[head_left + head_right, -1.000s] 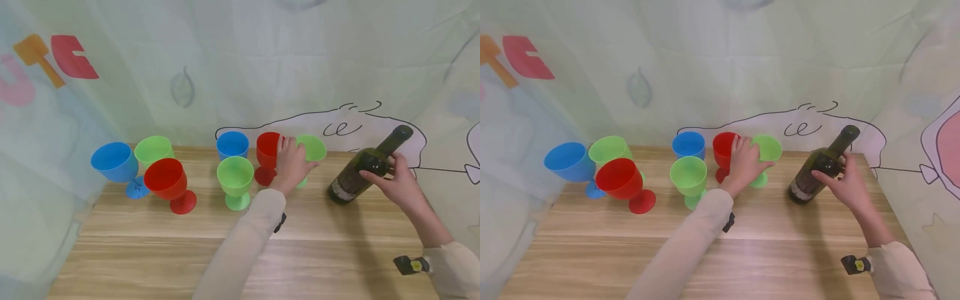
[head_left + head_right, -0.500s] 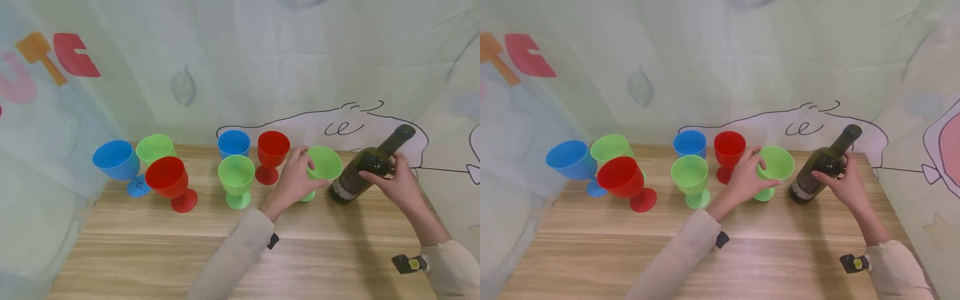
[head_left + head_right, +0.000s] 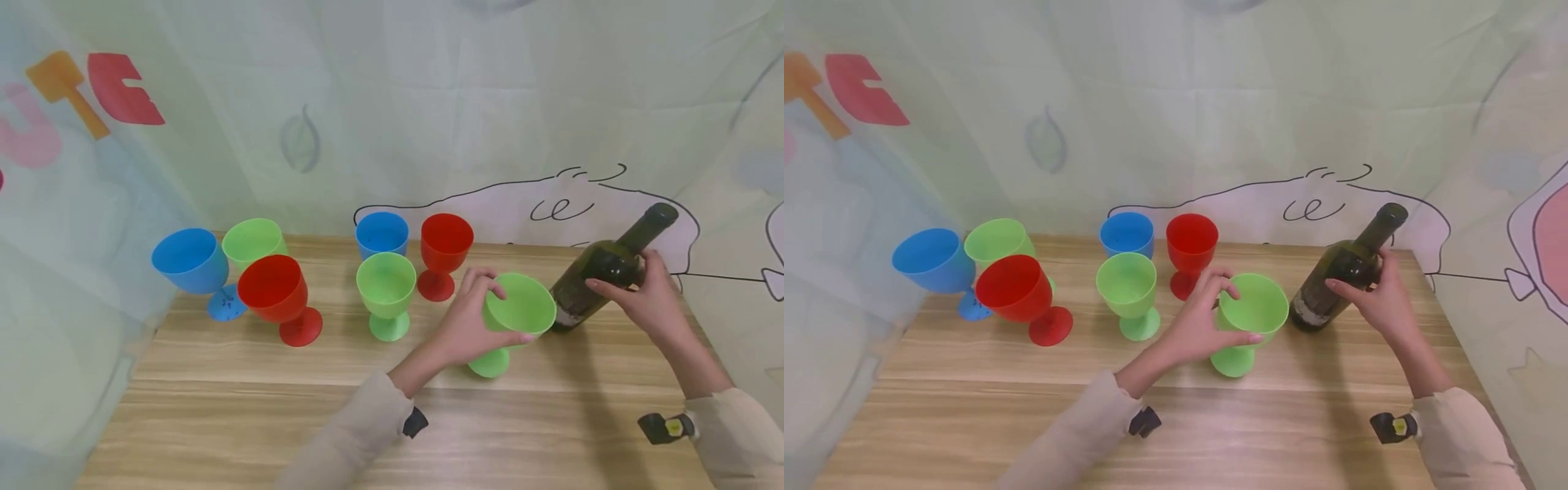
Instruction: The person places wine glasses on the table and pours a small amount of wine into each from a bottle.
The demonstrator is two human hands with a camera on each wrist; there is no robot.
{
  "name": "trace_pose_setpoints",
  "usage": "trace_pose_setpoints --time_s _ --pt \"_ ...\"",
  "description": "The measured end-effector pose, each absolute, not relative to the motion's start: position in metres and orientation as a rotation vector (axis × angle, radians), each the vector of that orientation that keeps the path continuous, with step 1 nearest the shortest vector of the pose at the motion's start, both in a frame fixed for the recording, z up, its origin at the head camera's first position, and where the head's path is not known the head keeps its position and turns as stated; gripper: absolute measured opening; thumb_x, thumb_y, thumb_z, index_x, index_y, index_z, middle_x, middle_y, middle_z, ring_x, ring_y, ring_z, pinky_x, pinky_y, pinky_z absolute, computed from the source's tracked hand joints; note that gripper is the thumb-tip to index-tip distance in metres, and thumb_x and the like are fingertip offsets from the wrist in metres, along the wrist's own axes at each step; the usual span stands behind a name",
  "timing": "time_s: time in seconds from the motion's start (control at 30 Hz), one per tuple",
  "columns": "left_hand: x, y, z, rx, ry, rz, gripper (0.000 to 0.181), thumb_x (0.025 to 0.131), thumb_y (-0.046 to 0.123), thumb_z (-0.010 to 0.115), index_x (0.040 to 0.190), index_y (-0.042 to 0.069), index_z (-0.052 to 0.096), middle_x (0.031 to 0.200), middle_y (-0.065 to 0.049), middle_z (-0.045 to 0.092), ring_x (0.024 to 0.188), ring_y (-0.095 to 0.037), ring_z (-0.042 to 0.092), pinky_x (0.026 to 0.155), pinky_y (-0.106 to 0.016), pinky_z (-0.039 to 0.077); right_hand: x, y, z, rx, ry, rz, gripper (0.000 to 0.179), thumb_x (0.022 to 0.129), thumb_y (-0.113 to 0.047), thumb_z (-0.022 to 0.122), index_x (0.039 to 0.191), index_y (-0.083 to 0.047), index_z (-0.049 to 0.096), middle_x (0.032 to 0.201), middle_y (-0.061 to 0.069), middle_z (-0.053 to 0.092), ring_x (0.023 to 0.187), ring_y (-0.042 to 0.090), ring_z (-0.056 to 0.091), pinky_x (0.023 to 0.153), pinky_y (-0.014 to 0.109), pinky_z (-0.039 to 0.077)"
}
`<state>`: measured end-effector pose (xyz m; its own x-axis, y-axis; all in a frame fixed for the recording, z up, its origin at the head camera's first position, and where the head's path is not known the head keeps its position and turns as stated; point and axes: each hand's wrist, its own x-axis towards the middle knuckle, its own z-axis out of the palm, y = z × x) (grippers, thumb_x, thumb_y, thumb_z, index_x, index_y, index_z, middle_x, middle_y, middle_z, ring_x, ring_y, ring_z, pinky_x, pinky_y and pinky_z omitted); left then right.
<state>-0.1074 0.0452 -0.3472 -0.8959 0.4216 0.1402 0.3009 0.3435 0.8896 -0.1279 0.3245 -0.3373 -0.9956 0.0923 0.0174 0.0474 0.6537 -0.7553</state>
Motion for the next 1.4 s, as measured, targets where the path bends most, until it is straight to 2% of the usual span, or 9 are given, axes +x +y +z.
trace_pose_setpoints --time_s 0.17,0.33,0.5,0.63,0.83,0.93,1.13,1.27,1.4 --pt "-0.101 0.035 -0.347 0.692 2.441 1.602 0.058 0.069 0.029 0.080 0.113 0.016 0.045 0.133 0.003 0.031 0.123 -0.015 0.033 0.094 -0.035 0.040 -0.129 0.329 -0.341 -0.112 -2.804 1.343 0.089 0.083 -0.025 0.068 0.141 0.001 0.007 0.140 0.032 0.019 0.123 0.055 0.023 0.091 0.067 0.025" --pt "-0.097 0.025 -0.346 0.675 2.413 1.608 0.074 0.068 0.030 0.080 0.129 0.019 0.039 0.135 0.003 0.030 0.120 -0.016 0.036 0.090 -0.036 0.042 -0.129 0.333 -0.344 -0.114 -2.798 1.379 0.085 0.082 -0.027 0.069 0.140 0.000 0.012 0.137 0.028 0.025 0.124 0.051 0.026 0.093 0.065 0.026" --pt "-0.096 0.018 -0.348 0.584 2.400 1.604 0.083 0.068 0.035 0.079 0.136 0.024 0.033 0.137 0.003 0.027 0.116 -0.019 0.039 0.087 -0.038 0.044 -0.128 0.334 -0.347 -0.122 -2.786 1.367 0.085 0.081 -0.029 0.070 0.140 -0.002 0.015 0.135 0.028 0.025 0.123 0.050 0.026 0.094 0.065 0.023" --pt "-0.096 0.014 -0.350 0.544 2.408 1.582 0.089 0.068 0.038 0.078 0.140 0.023 0.030 0.139 0.002 0.025 0.118 -0.021 0.039 0.088 -0.040 0.044 -0.129 0.333 -0.350 -0.132 -2.755 1.370 0.085 0.080 -0.027 0.071 0.139 -0.002 0.016 0.134 0.026 0.026 0.121 0.047 0.028 0.097 0.063 0.022" --pt "-0.097 0.011 -0.351 0.504 2.433 1.555 0.098 0.067 0.042 0.078 0.145 0.024 0.021 0.141 0.005 0.021 0.123 -0.022 0.035 0.091 -0.043 0.042 -0.129 0.334 -0.355 -0.135 -2.717 1.412 0.084 0.080 -0.023 0.071 0.142 -0.013 0.016 0.136 0.026 0.024 0.124 0.048 0.024 0.099 0.063 0.019" --pt "-0.097 0.009 -0.352 0.507 2.437 1.563 0.097 0.067 0.041 0.079 0.144 0.023 0.023 0.141 0.006 0.020 0.123 -0.021 0.034 0.091 -0.042 0.042 -0.128 0.334 -0.357 -0.121 -2.698 1.419 0.082 0.079 -0.021 0.072 0.141 -0.019 0.018 0.135 0.024 0.025 0.124 0.046 0.024 0.099 0.063 0.019" --pt "-0.098 0.008 -0.355 0.518 2.430 1.624 0.090 0.066 0.035 0.080 0.140 0.020 0.031 0.141 0.007 0.022 0.124 -0.020 0.032 0.091 -0.041 0.042 -0.125 0.332 -0.359 -0.150 -2.706 1.378 0.082 0.078 -0.023 0.073 0.140 -0.014 0.019 0.133 0.024 0.027 0.119 0.044 0.028 0.094 0.064 0.025" --pt "-0.098 0.007 -0.355 0.507 2.429 1.615 0.090 0.066 0.035 0.080 0.139 0.021 0.030 0.142 0.005 0.022 0.123 -0.022 0.033 0.089 -0.042 0.043 -0.124 0.328 -0.361 -0.161 -2.671 1.387 0.085 0.077 -0.019 0.074 0.140 -0.014 0.017 0.133 0.024 0.026 0.121 0.042 0.028 0.098 0.061 0.023" --pt "-0.098 0.004 -0.355 0.507 2.426 1.608 0.090 0.066 0.034 0.080 0.139 0.022 0.030 0.142 0.004 0.023 0.122 -0.022 0.034 0.088 -0.042 0.044 -0.123 0.321 -0.361 -0.131 -2.663 1.381 0.090 0.074 -0.017 0.076 0.139 -0.008 0.014 0.132 0.025 0.024 0.120 0.042 0.027 0.100 0.060 0.022"
